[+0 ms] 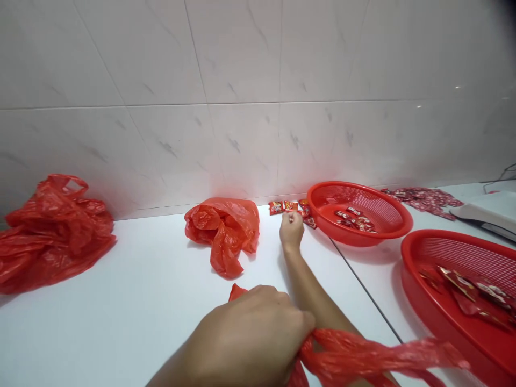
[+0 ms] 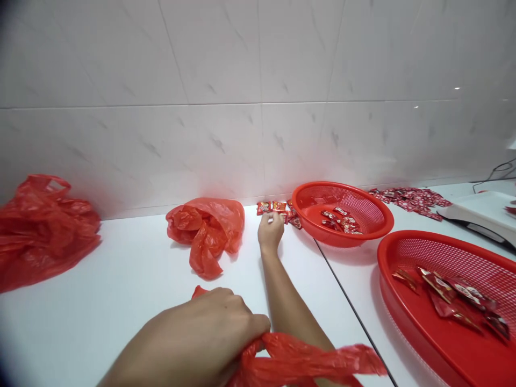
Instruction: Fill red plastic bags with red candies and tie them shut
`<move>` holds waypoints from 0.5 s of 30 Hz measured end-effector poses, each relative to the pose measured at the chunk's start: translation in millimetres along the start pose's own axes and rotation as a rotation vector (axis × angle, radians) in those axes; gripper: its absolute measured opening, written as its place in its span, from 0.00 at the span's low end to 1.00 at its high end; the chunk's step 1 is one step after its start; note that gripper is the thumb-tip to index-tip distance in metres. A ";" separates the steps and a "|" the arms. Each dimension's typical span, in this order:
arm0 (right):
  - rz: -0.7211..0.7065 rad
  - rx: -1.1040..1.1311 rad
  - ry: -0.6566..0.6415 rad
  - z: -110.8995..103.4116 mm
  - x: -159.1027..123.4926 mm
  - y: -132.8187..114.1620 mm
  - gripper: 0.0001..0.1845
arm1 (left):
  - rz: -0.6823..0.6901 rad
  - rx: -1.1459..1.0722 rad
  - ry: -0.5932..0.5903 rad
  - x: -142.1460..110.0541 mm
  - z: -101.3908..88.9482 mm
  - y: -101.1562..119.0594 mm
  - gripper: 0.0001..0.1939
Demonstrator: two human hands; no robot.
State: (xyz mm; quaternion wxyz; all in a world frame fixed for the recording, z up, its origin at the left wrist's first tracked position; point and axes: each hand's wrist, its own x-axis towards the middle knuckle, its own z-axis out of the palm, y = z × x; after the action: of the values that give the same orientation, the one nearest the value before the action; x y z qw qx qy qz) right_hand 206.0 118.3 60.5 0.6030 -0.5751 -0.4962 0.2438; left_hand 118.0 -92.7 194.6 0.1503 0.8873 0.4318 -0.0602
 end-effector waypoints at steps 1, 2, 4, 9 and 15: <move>0.010 -0.032 -0.021 11.8 -8.7 14.2 0.12 | -0.015 0.008 -0.003 0.1 0.6 0.2 0.06; 0.005 -0.049 -0.056 21.2 -17.1 26.3 0.12 | -0.030 0.010 -0.007 0.6 0.3 -0.1 0.06; -0.025 -0.080 -0.131 33.4 -29.4 43.6 0.11 | -0.052 0.009 -0.014 2.4 -2.3 -1.2 0.07; -0.067 -0.141 -0.220 38.9 -29.5 59.2 0.11 | -0.075 -0.081 0.012 10.0 -5.9 -1.7 0.07; -0.022 -0.153 -0.159 33.6 -21.5 72.6 0.13 | -0.239 -0.034 -0.030 -45.9 38.4 -40.7 0.05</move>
State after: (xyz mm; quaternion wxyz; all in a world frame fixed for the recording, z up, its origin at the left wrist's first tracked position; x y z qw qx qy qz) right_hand 188.2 130.8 -19.4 0.5188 -0.5928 -0.5657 0.2435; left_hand 58.5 -115.6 160.4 0.1635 0.8258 0.5332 -0.0838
